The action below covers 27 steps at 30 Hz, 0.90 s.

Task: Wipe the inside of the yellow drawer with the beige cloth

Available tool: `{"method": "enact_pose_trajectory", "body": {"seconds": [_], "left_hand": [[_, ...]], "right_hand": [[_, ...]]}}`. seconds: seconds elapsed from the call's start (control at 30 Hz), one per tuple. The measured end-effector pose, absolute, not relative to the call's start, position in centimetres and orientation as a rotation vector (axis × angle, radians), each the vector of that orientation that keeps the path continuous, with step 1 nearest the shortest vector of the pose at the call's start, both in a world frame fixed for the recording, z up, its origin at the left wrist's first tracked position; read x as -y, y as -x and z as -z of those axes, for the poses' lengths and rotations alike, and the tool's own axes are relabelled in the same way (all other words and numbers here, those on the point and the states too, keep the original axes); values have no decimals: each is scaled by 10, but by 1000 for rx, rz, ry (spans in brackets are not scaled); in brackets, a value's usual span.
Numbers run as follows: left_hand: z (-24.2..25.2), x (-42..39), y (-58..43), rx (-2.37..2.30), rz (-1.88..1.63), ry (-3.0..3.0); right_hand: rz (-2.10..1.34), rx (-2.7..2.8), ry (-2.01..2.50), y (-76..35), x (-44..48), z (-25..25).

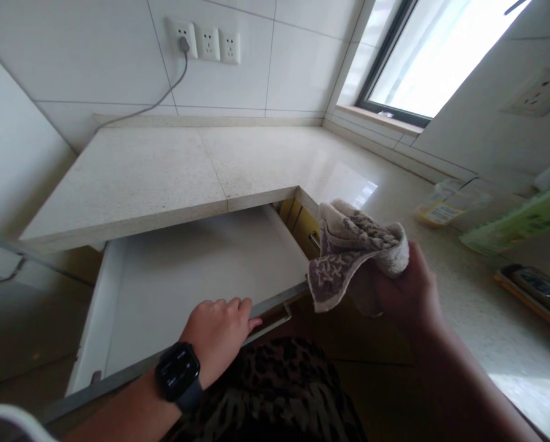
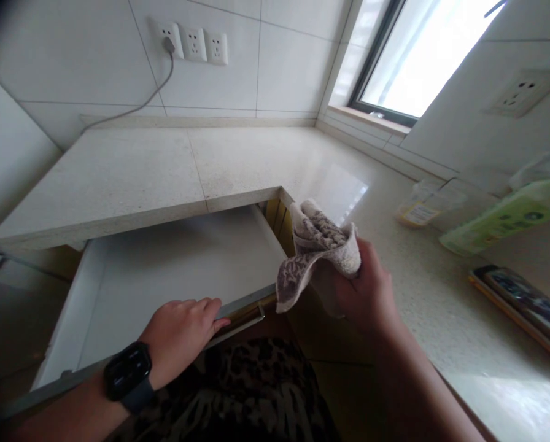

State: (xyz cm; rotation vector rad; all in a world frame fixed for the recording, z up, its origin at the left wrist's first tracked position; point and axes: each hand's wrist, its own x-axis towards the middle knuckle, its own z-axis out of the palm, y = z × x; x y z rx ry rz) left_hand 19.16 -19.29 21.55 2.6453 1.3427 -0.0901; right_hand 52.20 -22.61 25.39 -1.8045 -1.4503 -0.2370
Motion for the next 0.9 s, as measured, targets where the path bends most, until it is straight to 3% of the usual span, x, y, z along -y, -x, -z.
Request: {"method": "enact_pose_trajectory", "body": {"seconds": [0.23,0.37,0.5,0.73,0.9], "left_hand": [[-214,167,-178,-1497,-15,-2712],[-206,178,-170,-1520,-423,-2856],[-181,213,-156,-1183,-683,-2904],[-144,238,-139,-1472,-413,-2650],[-174,221,-186,-1494,-24,-2498]], "right_hand": [[378,1718,1691,-500,200,-236],[245,1968,1583,-479,178,-215],[199,2092,1506,-464,172,-201],[80,2184,1367,-401,190,-198],[-40,2283,1090,-310,197,-195]]}}
